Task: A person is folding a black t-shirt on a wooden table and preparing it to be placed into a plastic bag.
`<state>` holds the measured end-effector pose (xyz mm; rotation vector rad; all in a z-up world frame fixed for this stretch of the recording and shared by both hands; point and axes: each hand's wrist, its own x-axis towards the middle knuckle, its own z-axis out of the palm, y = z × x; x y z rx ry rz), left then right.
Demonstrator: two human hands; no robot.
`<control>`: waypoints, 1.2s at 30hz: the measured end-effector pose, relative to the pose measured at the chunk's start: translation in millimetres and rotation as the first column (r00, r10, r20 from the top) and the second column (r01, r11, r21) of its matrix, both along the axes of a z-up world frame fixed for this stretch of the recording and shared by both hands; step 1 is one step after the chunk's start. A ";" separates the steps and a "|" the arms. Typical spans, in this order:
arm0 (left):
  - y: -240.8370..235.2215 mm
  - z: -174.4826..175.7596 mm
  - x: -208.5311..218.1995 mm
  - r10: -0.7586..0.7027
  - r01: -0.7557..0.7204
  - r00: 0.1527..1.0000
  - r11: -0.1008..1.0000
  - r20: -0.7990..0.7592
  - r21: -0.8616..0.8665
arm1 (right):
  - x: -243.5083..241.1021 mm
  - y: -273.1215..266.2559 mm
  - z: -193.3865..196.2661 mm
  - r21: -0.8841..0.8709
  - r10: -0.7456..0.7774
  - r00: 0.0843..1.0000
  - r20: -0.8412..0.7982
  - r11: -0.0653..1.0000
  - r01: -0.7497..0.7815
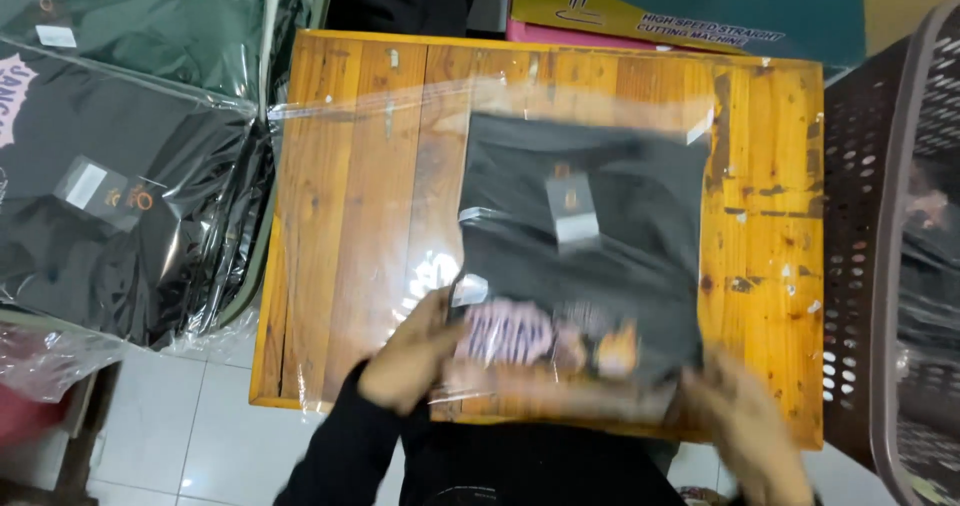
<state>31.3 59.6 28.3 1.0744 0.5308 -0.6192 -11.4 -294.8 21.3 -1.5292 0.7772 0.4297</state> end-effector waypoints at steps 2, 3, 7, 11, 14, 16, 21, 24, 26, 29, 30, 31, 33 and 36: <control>-10.7 -44.9 51.3 0.059 -0.060 0.989 0.998 0.136 0.004 | 51.2 -9.6 -14.5 0.041 0.002 0.993 0.114 0.999 -0.007; -16.1 -68.0 75.6 0.120 -0.124 0.955 0.992 0.272 -0.002 | 75.8 -14.5 -22.4 0.078 0.003 0.973 0.229 0.997 -0.022; -17.0 -29.6 66.4 0.115 -0.194 0.922 0.964 0.371 0.183 | 62.6 -27.5 -21.5 0.101 0.013 0.941 0.339 0.994 -0.050; -4.2 -29.3 12.9 0.087 -0.087 0.995 0.996 0.040 -0.002 | 7.2 -53.7 -54.4 0.180 0.021 0.984 0.175 0.982 -0.053; -0.3 -35.7 12.6 0.111 -0.111 0.994 0.993 0.010 -0.045 | 10.4 -45.7 -49.7 0.194 -0.020 0.994 0.107 0.981 -0.001; -3.5 -31.0 39.1 0.118 -0.119 0.993 0.993 0.021 0.014 | 40.2 -38.7 -44.9 0.201 -0.017 0.996 0.086 0.980 -0.001; -4.5 -47.8 64.2 -0.014 -0.109 0.925 0.947 0.380 0.302 | 73.9 14.5 38.3 0.060 -0.100 0.984 0.145 0.994 0.092; 7.3 -2.1 26.9 -0.494 0.323 0.857 0.737 0.146 0.594 | 37.2 -18.4 13.9 -0.164 0.166 0.982 0.086 0.975 -0.150; 5.6 23.2 18.4 -0.585 0.334 0.811 0.491 0.020 0.805 | 35.6 -14.0 28.7 -0.447 0.261 0.964 0.051 0.869 -0.211; -12.4 46.5 30.2 -0.682 -0.044 0.701 0.250 0.208 0.967 | 50.0 4.4 41.9 -0.810 0.505 0.855 0.121 0.547 -0.208; -20.4 52.5 39.6 -0.702 -0.394 0.504 0.333 0.504 0.857 | 60.3 13.1 44.8 -0.905 0.668 0.710 0.222 0.412 -0.105; -32.0 33.2 45.3 -0.704 -0.395 0.501 0.332 0.504 0.857 | 73.6 25.3 38.8 -0.904 0.666 0.711 0.225 0.414 -0.102; -55.9 -5.2 56.9 -0.804 -0.445 0.493 0.094 0.331 0.891 | 100.7 49.0 26.4 -0.992 0.849 0.525 0.064 0.110 -0.057; -56.3 -56.6 54.5 -0.810 -0.389 0.502 0.102 0.303 0.915 | 113.7 59.2 -30.6 -0.986 0.843 0.525 0.121 0.161 -0.031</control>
